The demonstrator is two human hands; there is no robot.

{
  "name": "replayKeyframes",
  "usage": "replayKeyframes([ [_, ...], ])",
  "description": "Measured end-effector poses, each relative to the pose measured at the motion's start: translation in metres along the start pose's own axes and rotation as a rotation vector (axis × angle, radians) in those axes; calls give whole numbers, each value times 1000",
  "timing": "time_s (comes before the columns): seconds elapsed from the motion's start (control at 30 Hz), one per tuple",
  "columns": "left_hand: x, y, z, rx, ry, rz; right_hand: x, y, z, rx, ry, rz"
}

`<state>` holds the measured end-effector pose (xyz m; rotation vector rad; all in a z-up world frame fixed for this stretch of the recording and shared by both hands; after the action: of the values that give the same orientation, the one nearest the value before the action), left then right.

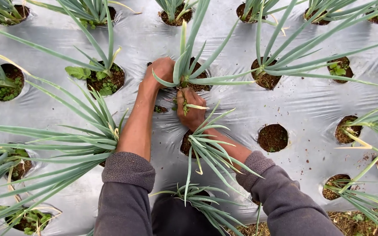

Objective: The person sits on the ground between rows of onions planted in plastic mulch and removes small weeds by hand from around the onion bases. The person pulls the weeds out of the soil and discards them to the side.

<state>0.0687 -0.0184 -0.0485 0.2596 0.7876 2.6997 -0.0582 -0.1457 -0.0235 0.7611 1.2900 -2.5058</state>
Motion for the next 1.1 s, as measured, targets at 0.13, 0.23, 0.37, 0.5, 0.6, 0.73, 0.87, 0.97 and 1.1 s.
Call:
replayKeyframes([
  [0.13, 13, -15, 6, 490, 245, -213, 1, 4, -3, 2, 10, 7],
  [0.23, 13, -31, -1, 529, 374, -159, 2, 4, -2, 24, 16, 16],
  [0.37, 31, -9, 3, 434, 332, -177, 1, 3, 1, 17, 15, 4],
  [0.5, 31, -5, 5, 213, 194, -183, 1, 7, 0, 17, 0, 13],
  [0.6, 37, 14, 19, 200, 142, -165, 1, 6, -1, 23, -3, 15],
  [0.73, 31, 12, 15, 77, 146, -145, 2, 7, -2, 15, -6, 22],
  [0.87, 42, 15, 17, 225, 246, -68, 1, 7, -1, 1, 6, 13],
  [0.97, 59, 15, 22, 412, 581, -61, 2, 6, 0, -7, 13, 15],
  [1.1, 102, 45, 14, 387, 916, -54, 5, 7, -4, -17, 55, 19],
])
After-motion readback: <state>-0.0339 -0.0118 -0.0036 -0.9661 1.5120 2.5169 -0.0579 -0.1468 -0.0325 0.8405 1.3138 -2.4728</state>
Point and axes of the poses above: each hand's wrist, its own x-axis away from the middle knuckle, its own z-axis out of the back of the hand, y = z × x, the point moved 4 cm from there along -x, towards the middle knuckle, and after that the axes turned 10 degrees about -z, right-handed, at the moved point
